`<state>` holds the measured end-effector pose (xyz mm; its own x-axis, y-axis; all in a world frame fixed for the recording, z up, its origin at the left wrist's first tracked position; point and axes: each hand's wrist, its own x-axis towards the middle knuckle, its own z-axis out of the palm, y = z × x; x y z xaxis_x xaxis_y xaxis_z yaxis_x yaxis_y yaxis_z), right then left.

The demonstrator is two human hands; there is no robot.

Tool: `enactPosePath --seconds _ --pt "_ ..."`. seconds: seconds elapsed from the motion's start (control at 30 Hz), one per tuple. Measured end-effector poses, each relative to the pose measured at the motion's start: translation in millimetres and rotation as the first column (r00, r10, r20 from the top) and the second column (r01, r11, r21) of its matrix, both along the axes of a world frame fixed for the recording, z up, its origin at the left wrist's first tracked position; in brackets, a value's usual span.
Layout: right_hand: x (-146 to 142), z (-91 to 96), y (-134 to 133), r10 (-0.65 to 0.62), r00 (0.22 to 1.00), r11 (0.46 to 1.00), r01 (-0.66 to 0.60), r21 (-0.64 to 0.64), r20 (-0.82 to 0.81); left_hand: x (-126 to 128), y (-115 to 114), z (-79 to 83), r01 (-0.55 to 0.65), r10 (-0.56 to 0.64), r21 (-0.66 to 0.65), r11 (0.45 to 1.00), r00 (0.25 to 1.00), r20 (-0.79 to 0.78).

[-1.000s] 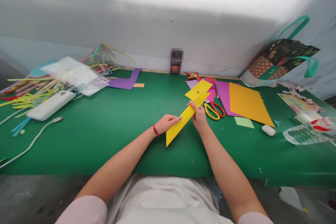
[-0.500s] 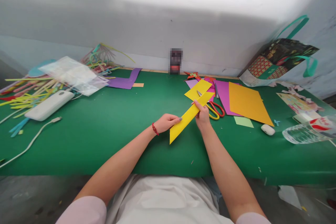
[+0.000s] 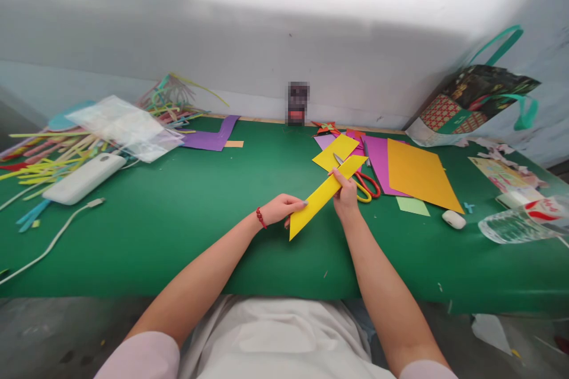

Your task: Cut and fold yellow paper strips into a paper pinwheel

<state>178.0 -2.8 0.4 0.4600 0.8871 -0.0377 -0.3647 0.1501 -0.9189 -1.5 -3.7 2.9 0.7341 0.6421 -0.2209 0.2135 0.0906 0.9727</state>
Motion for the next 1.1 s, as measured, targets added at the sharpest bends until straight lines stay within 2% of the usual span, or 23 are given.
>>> enactPosePath --seconds 0.3,0.43,0.6,0.77,0.93,1.0,1.1 --pt "-3.1 4.0 -3.5 0.053 0.998 0.999 -0.053 0.005 -0.015 -2.7 1.5 -1.3 0.017 -0.012 -0.064 0.998 0.997 0.079" --pt "-6.4 3.4 -3.3 0.063 0.998 0.998 -0.064 -0.027 -0.011 0.1 0.5 -3.3 -0.023 0.031 -0.099 0.995 0.996 0.079" --pt "-17.7 2.0 -6.5 0.172 0.985 0.982 -0.172 -0.075 0.001 2.3 -1.3 -1.3 0.057 -0.05 -0.105 0.993 0.997 0.065" --pt "-24.4 -0.1 -8.7 0.209 0.978 0.974 -0.205 -0.098 0.023 -0.1 -0.3 -3.5 0.032 -0.029 -0.123 0.992 0.999 0.021" --pt "-24.2 -0.1 -8.4 0.238 0.971 0.966 -0.233 -0.112 0.033 0.7 0.5 -6.1 -0.049 0.047 -0.121 0.991 0.999 -0.016" --pt "-26.0 -0.5 -10.1 0.334 0.941 0.937 -0.326 -0.124 0.057 1.5 1.5 -7.4 -0.079 0.078 -0.102 0.992 0.997 -0.011" --pt "-31.9 -4.0 -14.4 0.55 0.825 0.833 -0.529 -0.165 0.13 2.4 4.1 -10.0 -0.129 0.131 -0.086 0.988 0.991 0.016"
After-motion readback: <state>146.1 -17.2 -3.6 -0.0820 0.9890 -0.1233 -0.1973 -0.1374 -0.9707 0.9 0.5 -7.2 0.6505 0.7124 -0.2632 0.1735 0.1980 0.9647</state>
